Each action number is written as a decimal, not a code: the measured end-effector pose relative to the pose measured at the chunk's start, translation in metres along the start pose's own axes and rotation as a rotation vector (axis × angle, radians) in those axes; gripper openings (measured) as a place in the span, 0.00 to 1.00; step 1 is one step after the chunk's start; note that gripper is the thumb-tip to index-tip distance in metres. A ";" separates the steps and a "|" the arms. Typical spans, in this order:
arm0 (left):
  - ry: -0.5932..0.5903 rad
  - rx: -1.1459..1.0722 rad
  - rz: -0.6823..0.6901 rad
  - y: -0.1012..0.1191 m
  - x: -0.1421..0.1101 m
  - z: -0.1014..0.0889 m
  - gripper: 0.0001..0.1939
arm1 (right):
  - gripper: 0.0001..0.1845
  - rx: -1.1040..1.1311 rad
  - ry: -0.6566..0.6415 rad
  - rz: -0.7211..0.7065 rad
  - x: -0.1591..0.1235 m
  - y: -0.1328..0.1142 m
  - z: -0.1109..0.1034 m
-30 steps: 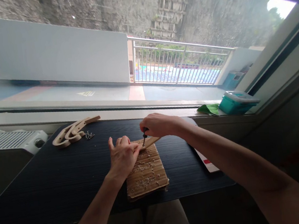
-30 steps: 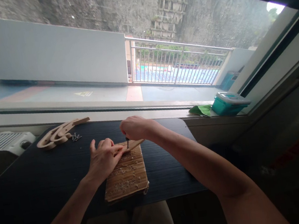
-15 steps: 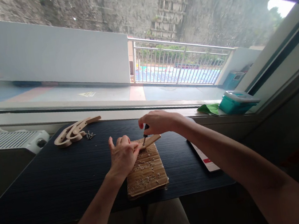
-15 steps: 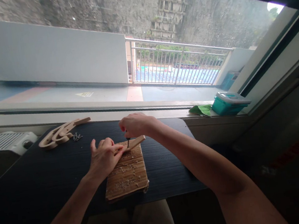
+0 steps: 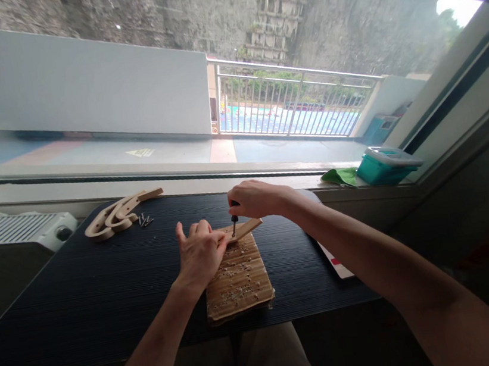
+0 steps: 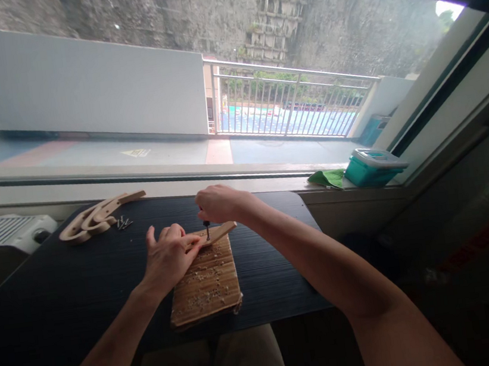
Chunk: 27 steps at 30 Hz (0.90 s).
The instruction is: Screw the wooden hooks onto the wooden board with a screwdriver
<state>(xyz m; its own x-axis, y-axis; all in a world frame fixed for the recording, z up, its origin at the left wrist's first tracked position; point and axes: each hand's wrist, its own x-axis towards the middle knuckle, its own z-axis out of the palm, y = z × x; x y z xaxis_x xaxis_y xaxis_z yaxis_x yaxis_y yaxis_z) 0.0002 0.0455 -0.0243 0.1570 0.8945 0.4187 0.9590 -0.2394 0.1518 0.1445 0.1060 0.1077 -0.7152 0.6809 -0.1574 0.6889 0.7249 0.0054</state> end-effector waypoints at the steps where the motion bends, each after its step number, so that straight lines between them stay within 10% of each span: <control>1: 0.000 0.000 0.000 0.000 0.000 0.000 0.11 | 0.15 -0.009 0.001 0.005 0.000 -0.001 0.000; 27: -0.024 0.000 -0.018 0.001 0.001 -0.001 0.13 | 0.14 -0.010 0.004 0.003 0.000 -0.003 0.000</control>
<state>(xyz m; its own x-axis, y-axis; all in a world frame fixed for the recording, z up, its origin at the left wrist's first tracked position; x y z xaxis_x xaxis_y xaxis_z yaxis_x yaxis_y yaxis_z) 0.0010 0.0463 -0.0229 0.1456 0.9075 0.3940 0.9617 -0.2233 0.1591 0.1423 0.1036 0.1082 -0.7140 0.6832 -0.1531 0.6896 0.7241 0.0155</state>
